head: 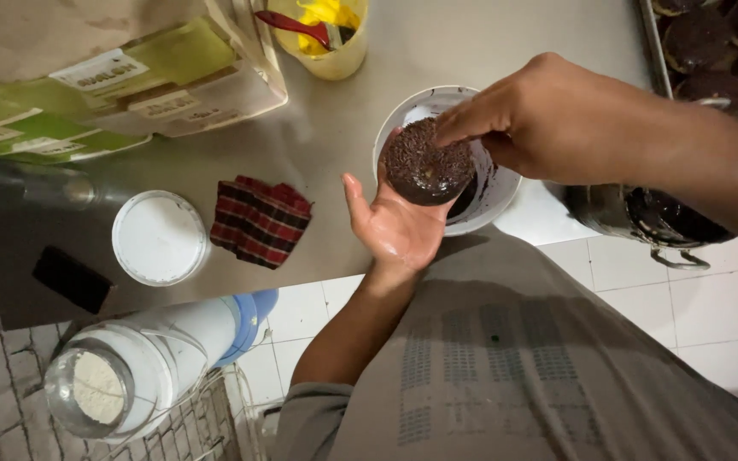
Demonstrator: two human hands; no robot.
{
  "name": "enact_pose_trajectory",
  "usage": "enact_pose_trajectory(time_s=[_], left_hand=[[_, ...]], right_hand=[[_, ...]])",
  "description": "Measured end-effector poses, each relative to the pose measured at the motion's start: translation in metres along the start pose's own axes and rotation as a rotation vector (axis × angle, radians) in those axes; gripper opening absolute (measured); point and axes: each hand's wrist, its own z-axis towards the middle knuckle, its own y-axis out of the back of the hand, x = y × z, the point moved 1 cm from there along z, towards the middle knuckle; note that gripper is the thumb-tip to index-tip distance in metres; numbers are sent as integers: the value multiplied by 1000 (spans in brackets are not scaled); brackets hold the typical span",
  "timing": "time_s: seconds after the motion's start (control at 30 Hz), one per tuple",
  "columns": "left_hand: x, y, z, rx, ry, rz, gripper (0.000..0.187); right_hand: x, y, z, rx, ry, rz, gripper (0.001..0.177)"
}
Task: Glazing donuts by applying chocolate frosting with a spatula and dipping them into glaze and sprinkles.
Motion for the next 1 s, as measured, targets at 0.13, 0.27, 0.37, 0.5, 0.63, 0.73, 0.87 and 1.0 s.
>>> enact_pose_trajectory(time_s=[0.13, 0.27, 0.37, 0.5, 0.63, 0.73, 0.87, 1.0], left_hand=[[-3, 1, 3, 29, -57, 40, 72], [-9, 1, 3, 83, -123, 89, 74], [-9, -2, 6, 35, -175, 54, 76], [-11, -19, -2, -93, -221, 41, 77], [-13, -24, -5, -147, -212, 105, 79], [-17, -24, -5, -162, -220, 46, 75], [-19, -30, -5, -223, -268, 32, 76], [-18, -33, -4, -230, -293, -15, 76]], right_hand=[[-8, 3, 1, -87, 46, -73, 15], [-30, -12, 12, 210, -318, -149, 15], [-101, -95, 15, 387, -301, -230, 18], [-116, -145, 12, 376, -139, -327, 16], [-84, -160, 35, 381, -178, -282, 16], [-66, -167, 48, 388, -212, -247, 15], [-59, -172, 45, 425, -249, -207, 15], [-57, -172, 52, 464, -280, -173, 15]])
